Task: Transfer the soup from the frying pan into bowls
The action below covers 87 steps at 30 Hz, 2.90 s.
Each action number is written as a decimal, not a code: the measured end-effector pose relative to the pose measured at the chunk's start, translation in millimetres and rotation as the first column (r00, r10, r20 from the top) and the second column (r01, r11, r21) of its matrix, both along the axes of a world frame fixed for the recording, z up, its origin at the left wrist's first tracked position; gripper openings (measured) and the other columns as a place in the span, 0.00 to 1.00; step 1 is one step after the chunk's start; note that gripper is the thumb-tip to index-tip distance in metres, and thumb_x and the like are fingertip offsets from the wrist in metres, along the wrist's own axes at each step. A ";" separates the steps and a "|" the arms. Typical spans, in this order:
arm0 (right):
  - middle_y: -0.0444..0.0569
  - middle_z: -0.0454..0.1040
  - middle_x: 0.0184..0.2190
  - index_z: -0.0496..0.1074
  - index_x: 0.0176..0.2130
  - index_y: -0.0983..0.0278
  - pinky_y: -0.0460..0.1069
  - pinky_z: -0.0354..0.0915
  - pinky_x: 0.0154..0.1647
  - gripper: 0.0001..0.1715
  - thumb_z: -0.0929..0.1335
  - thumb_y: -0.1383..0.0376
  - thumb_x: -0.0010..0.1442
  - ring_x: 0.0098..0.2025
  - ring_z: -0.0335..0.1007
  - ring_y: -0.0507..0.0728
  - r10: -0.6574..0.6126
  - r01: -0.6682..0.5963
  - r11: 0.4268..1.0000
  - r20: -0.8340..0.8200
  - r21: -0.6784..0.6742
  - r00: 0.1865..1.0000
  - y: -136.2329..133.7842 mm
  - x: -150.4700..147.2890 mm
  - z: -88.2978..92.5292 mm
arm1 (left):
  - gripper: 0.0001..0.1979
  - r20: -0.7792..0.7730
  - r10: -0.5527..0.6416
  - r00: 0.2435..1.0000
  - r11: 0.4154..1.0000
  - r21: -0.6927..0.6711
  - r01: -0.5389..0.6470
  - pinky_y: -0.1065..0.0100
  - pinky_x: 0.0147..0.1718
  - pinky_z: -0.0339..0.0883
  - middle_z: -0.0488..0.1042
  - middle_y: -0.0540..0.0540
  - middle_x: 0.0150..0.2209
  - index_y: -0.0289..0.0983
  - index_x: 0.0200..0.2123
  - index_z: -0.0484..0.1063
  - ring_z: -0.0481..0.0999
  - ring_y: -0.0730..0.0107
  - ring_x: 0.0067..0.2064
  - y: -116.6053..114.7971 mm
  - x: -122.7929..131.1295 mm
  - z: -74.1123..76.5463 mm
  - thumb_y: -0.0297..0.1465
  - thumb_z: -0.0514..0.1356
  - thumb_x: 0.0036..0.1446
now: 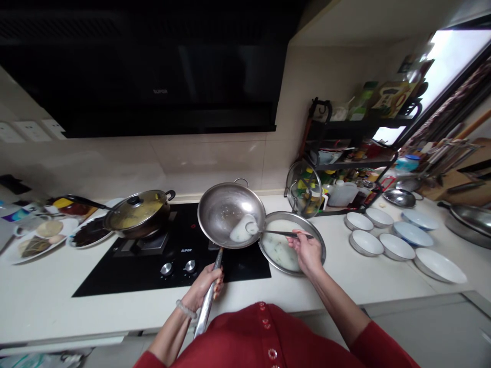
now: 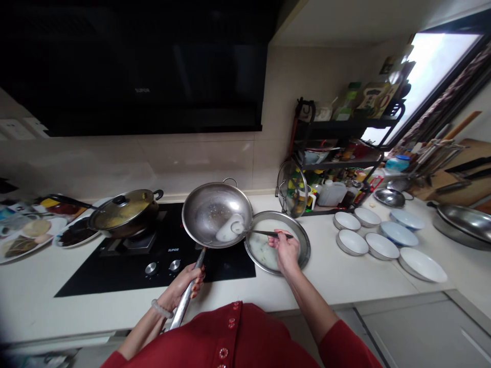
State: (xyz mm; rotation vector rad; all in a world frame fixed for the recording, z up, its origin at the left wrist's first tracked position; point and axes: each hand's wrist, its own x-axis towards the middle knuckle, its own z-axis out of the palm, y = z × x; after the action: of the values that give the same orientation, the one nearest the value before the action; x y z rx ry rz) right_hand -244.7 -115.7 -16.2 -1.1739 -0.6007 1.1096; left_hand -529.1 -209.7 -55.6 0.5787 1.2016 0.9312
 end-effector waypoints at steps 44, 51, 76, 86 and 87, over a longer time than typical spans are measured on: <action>0.46 0.75 0.23 0.74 0.40 0.64 0.51 0.71 0.32 0.18 0.66 0.55 0.55 0.26 0.73 0.56 0.177 -0.323 0.927 0.537 0.190 0.825 2.5 -32.8 -27.8 | 0.15 -0.002 -0.018 1.000 1.000 0.011 0.018 0.78 0.10 0.50 0.59 0.60 0.16 0.40 0.28 0.56 0.55 0.82 0.13 -0.1 -1.6 -2.9 0.33 0.62 0.42; 0.46 0.73 0.18 0.70 0.34 0.64 0.51 0.71 0.25 0.15 0.67 0.56 0.51 0.21 0.72 0.57 0.081 -0.093 0.994 0.199 0.051 0.977 14.8 -39.9 -31.5 | 0.14 0.015 -0.014 1.000 1.000 0.018 0.013 0.78 0.10 0.50 0.59 0.59 0.16 0.40 0.28 0.56 0.55 0.82 0.13 0.2 -1.7 -4.5 0.31 0.61 0.41; 0.47 0.74 0.18 0.70 0.30 0.61 0.50 0.70 0.21 0.11 0.69 0.58 0.47 0.21 0.72 0.58 0.024 -0.027 0.999 0.087 0.035 0.996 4.8 -20.9 -11.3 | 0.16 0.013 -0.016 1.000 1.000 0.007 0.016 0.79 0.11 0.49 0.59 0.60 0.16 0.40 0.28 0.56 0.55 0.83 0.13 -0.7 -1.3 -1.8 0.33 0.64 0.42; 0.48 0.74 0.18 0.71 0.30 0.66 0.47 0.67 0.21 0.16 0.73 0.60 0.41 0.22 0.72 0.55 -0.120 0.120 0.992 -0.006 0.039 0.993 -11.0 37.9 6.7 | 0.15 0.002 -0.013 1.000 1.000 0.006 0.013 0.79 0.11 0.48 0.59 0.59 0.16 0.40 0.27 0.56 0.55 0.83 0.13 -0.4 -0.5 0.4 0.32 0.63 0.41; 0.48 0.74 0.18 0.71 0.30 0.66 0.47 0.67 0.21 0.17 0.73 0.59 0.41 0.22 0.71 0.55 -0.149 0.148 0.988 0.016 0.043 0.989 -12.8 44.8 5.9 | 0.15 0.000 -0.012 1.000 1.000 0.002 0.012 0.79 0.11 0.48 0.59 0.59 0.16 0.40 0.27 0.56 0.54 0.83 0.13 -0.3 -0.6 0.1 0.32 0.63 0.41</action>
State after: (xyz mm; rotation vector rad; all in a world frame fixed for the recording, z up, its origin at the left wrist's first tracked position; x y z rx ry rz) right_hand -199.8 -128.5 -10.4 -1.1757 -0.5396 0.9558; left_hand -529.7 -210.0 -55.6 0.5866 1.1960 0.9219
